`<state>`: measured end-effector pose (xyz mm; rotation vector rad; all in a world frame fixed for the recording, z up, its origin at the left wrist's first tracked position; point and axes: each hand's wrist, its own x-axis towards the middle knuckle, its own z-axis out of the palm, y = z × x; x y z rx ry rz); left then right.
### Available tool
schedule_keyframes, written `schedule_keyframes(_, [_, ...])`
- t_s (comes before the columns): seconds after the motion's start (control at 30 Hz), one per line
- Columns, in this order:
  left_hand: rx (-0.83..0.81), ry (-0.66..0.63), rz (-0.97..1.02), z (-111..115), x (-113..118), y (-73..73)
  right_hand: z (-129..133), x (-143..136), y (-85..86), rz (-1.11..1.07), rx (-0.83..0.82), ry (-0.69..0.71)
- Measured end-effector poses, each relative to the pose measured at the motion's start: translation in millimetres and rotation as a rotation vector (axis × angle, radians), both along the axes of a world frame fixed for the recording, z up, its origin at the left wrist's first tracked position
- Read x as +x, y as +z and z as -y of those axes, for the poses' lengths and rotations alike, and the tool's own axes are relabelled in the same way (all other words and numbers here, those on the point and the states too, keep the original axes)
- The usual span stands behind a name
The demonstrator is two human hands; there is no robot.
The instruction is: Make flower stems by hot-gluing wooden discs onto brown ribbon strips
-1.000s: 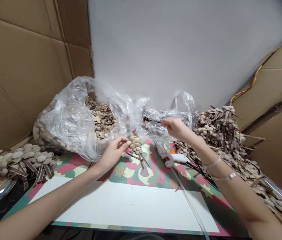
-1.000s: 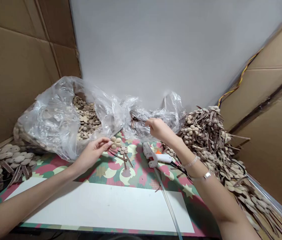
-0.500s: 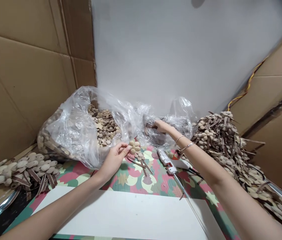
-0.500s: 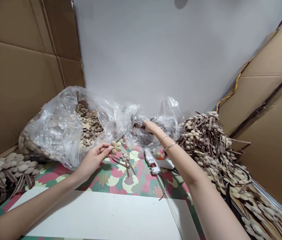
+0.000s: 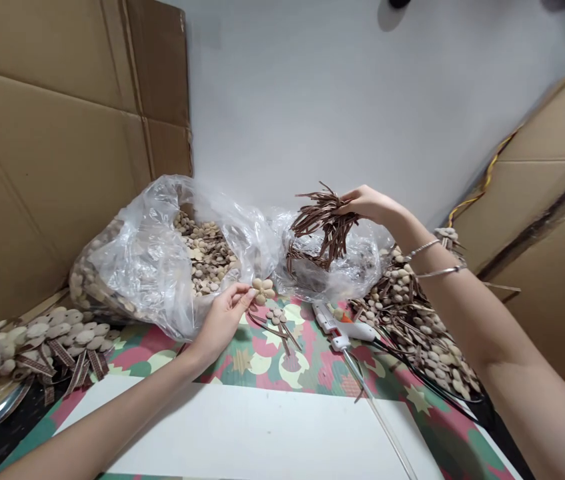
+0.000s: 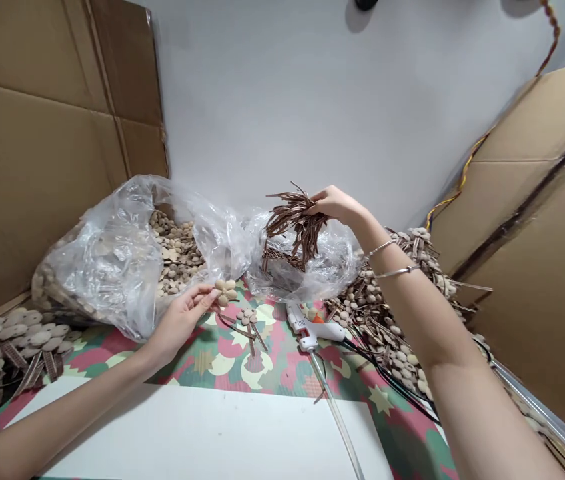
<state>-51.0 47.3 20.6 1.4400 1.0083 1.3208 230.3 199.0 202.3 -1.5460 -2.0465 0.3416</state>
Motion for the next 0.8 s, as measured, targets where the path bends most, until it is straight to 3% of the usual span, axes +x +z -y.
schedule_keyframes(0.1, [0.017,0.064,0.127,-0.3,0.5,1.5,33.2,-7.9,-1.1,-0.133,-0.194,0.148])
schedule_keyframes(0.2, [0.014,0.148,0.251,-3.1,0.5,1.0,69.9,-19.2,-18.0,-0.129,-0.379,0.248])
schedule_keyframes(0.33, [0.023,0.173,0.353,-7.3,0.0,-0.4,102.9,-36.3,-61.9,0.035,-0.522,0.274])
schedule_keyframes(0.5, [0.014,0.162,0.308,-7.7,-0.7,-2.0,106.6,-53.2,-115.5,-0.038,-0.561,0.230])
schedule_keyframes(0.6, [0.008,0.156,0.303,-6.9,-1.1,-2.1,101.7,-58.3,-125.9,-0.089,-0.482,0.293])
schedule_keyframes(0.73, [0.011,0.136,0.297,-6.8,-1.2,-1.9,105.8,-63.3,-124.8,0.082,-0.092,0.392])
schedule_keyframes(0.8, [0.017,0.132,0.290,-7.1,-1.1,-2.2,110.4,-66.2,-129.6,0.218,0.015,0.511])
